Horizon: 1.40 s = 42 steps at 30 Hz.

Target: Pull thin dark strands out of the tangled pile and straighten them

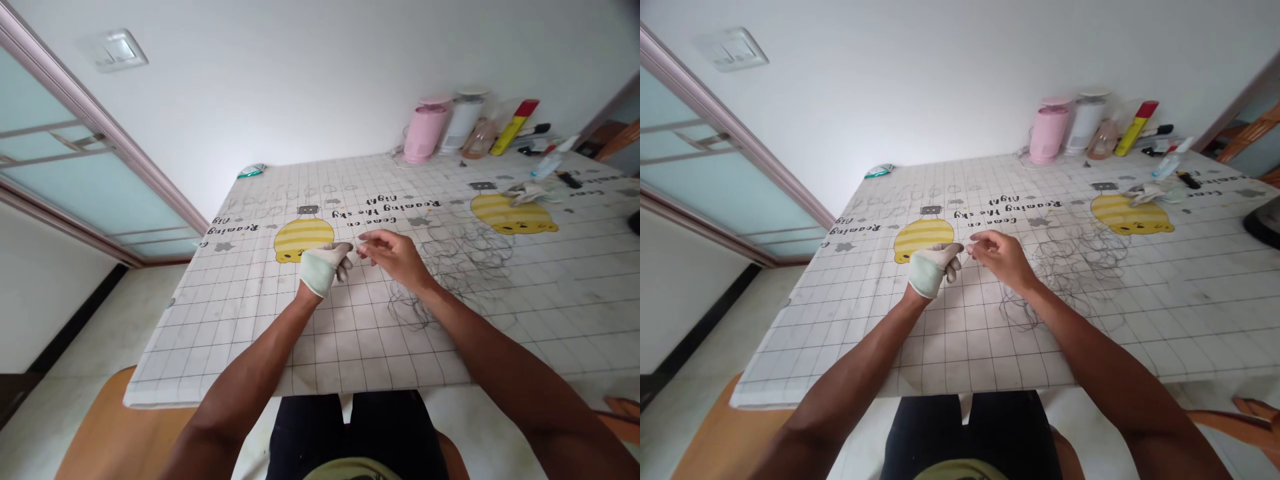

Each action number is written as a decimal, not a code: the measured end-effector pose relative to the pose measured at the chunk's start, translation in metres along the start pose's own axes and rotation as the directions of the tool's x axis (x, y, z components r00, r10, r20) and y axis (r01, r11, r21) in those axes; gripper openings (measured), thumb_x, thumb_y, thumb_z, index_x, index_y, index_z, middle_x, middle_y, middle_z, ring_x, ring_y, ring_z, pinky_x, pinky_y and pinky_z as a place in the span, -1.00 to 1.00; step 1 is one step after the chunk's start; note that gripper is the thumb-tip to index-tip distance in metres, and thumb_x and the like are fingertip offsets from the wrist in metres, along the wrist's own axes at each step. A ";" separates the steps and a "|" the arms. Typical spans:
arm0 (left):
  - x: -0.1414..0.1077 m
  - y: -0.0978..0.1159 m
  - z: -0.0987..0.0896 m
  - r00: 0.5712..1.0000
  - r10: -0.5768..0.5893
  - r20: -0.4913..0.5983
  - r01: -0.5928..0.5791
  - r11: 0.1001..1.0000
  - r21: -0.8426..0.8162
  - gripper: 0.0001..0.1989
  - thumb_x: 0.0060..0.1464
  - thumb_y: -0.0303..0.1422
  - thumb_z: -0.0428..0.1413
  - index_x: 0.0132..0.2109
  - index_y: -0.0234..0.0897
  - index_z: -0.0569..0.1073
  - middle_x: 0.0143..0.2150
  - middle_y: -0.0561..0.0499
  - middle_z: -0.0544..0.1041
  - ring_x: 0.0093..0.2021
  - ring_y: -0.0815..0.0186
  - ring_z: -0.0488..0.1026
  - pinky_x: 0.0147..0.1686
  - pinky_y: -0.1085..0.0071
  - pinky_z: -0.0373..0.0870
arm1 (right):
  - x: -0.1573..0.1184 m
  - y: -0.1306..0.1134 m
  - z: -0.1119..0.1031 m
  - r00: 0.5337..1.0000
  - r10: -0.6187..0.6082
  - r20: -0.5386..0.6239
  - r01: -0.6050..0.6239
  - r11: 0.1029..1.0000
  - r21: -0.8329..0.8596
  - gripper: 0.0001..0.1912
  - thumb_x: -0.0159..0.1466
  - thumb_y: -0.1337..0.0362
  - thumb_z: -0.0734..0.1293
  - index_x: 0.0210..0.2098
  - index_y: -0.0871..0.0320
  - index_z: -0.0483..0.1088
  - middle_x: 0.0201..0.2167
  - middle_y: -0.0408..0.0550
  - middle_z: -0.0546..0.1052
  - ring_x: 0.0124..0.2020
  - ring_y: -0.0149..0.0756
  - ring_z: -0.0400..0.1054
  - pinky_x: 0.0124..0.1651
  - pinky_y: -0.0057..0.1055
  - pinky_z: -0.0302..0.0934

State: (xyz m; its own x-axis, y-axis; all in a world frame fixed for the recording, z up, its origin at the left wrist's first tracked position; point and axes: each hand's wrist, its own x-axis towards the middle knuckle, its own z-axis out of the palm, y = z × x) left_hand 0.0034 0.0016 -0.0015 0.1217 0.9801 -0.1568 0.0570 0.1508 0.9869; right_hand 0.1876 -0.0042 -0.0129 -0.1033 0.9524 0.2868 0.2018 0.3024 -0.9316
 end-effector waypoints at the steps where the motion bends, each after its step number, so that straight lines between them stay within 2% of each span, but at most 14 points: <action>1: 0.001 -0.001 0.000 1.000 0.008 0.017 -0.008 1.000 -0.010 -0.78 0.20 -0.26 0.16 -0.31 -0.32 0.56 -0.52 0.05 0.52 -0.69 0.44 0.36 -0.69 0.49 0.23 | -0.002 0.001 0.002 1.000 -0.020 -0.003 0.019 0.998 -0.058 -0.64 0.30 -0.01 0.48 -0.04 0.07 0.61 -0.26 -0.01 0.67 -0.28 -0.18 0.57 -0.28 -0.29 0.44; 3: 0.003 -0.004 0.000 0.998 0.014 0.057 -0.012 0.999 -0.033 -0.79 0.21 -0.27 0.16 -0.28 -0.34 0.57 -0.48 0.02 0.54 -0.66 0.43 0.40 -0.67 0.49 0.27 | -0.005 0.002 0.007 0.998 -0.064 -0.023 0.060 0.990 -0.130 -0.70 0.33 0.05 0.44 -0.05 0.07 0.62 -0.30 -0.04 0.66 -0.32 -0.21 0.56 -0.29 -0.30 0.43; 8: 0.002 -0.004 0.003 0.994 -0.020 0.110 0.033 0.992 -0.123 -0.72 0.25 -0.38 0.11 0.04 -0.42 0.54 -0.32 -0.07 0.64 -0.51 0.37 0.55 -0.49 0.46 0.47 | -0.006 0.006 0.011 0.987 -0.116 -0.112 0.094 0.978 -0.186 -0.75 0.35 0.13 0.39 -0.08 0.08 0.62 -0.37 -0.07 0.64 -0.36 -0.23 0.55 -0.26 -0.29 0.43; 11: -0.001 -0.001 0.005 0.998 -0.049 0.043 0.049 0.999 -0.001 -0.68 0.26 -0.38 0.09 0.10 -0.40 0.54 -0.28 -0.08 0.66 -0.47 0.35 0.58 -0.44 0.46 0.51 | -0.006 0.005 0.011 0.988 -0.108 -0.112 0.082 0.974 -0.209 -0.77 0.33 0.16 0.39 -0.10 0.08 0.63 -0.40 -0.08 0.62 -0.39 -0.24 0.50 -0.29 -0.29 0.39; 14: -0.004 0.001 0.007 0.998 -0.056 -0.038 0.062 0.983 0.175 -0.66 0.29 -0.36 0.06 0.13 -0.31 0.55 -0.36 0.00 0.64 -0.50 0.36 0.57 -0.45 0.49 0.49 | -0.007 0.002 0.013 0.988 -0.118 -0.099 0.093 0.968 -0.232 -0.80 0.33 0.18 0.37 -0.16 0.07 0.63 -0.42 -0.09 0.59 -0.41 -0.26 0.45 -0.33 -0.30 0.34; 16: -0.005 0.001 0.007 0.996 -0.064 -0.062 0.077 0.970 0.231 -0.64 0.30 -0.34 0.03 0.16 -0.25 0.55 -0.40 0.04 0.62 -0.53 0.38 0.55 -0.47 0.50 0.48 | -0.009 0.000 0.014 0.987 -0.126 -0.096 0.099 0.964 -0.246 -0.81 0.32 0.19 0.36 -0.20 0.06 0.63 -0.42 -0.09 0.59 -0.42 -0.27 0.43 -0.35 -0.31 0.31; 22: -0.005 0.001 0.007 0.996 -0.060 -0.061 0.075 0.956 0.283 -0.63 0.31 -0.33 0.00 0.16 -0.25 0.55 -0.43 0.04 0.60 -0.56 0.37 0.53 -0.50 0.49 0.45 | -0.009 0.000 0.014 0.990 -0.115 -0.084 0.092 0.965 -0.244 -0.82 0.32 0.20 0.36 -0.21 0.07 0.63 -0.40 -0.09 0.60 -0.43 -0.28 0.41 -0.37 -0.33 0.27; 27: -0.001 -0.001 0.008 0.998 0.019 -0.065 0.012 0.895 0.446 -0.63 0.32 -0.35 0.01 0.14 -0.21 0.60 -0.41 0.07 0.61 -0.52 0.40 0.51 -0.37 0.51 0.45 | -0.008 0.005 0.014 0.990 -0.112 -0.083 0.087 0.963 -0.256 -0.82 0.31 0.22 0.37 -0.20 0.06 0.63 -0.42 -0.11 0.58 -0.45 -0.31 0.39 -0.38 -0.34 0.26; 32: -0.002 0.000 0.004 0.995 0.075 -0.064 -0.024 0.814 0.581 -0.61 0.37 -0.31 -0.01 0.21 -0.09 0.58 -0.51 0.14 0.54 -0.51 0.39 0.48 -0.24 0.50 0.44 | -0.009 0.004 0.015 0.990 -0.127 -0.068 0.104 0.956 -0.276 -0.81 0.33 0.19 0.36 -0.18 0.05 0.62 -0.41 -0.10 0.59 -0.43 -0.29 0.39 -0.37 -0.33 0.26; 37: -0.006 0.002 0.004 0.996 0.034 -0.085 0.016 0.850 0.526 -0.60 0.37 -0.34 -0.04 0.20 -0.12 0.57 -0.51 0.13 0.54 -0.57 0.40 0.46 -0.31 0.49 0.45 | -0.010 0.005 0.019 0.987 -0.135 -0.086 0.105 0.953 -0.282 -0.82 0.34 0.20 0.35 -0.20 0.05 0.61 -0.43 -0.12 0.56 -0.46 -0.30 0.36 -0.38 -0.33 0.25; 42: -0.004 0.002 0.010 0.997 -0.011 -0.073 0.042 0.896 0.443 -0.59 0.35 -0.35 -0.06 0.20 -0.21 0.54 -0.47 0.07 0.57 -0.54 0.37 0.51 -0.41 0.50 0.45 | -0.010 0.010 0.024 0.984 -0.132 -0.122 0.089 0.948 -0.306 -0.83 0.34 0.20 0.33 -0.22 0.05 0.59 -0.46 -0.12 0.56 -0.48 -0.30 0.37 -0.36 -0.32 0.27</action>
State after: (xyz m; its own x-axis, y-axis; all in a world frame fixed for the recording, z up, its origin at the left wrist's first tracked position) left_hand 0.0129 -0.0036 0.0006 0.0488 0.9852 -0.1645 0.4948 0.1192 0.8608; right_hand 0.1671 -0.0118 -0.0304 -0.0090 0.9015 0.4327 0.4800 0.3835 -0.7890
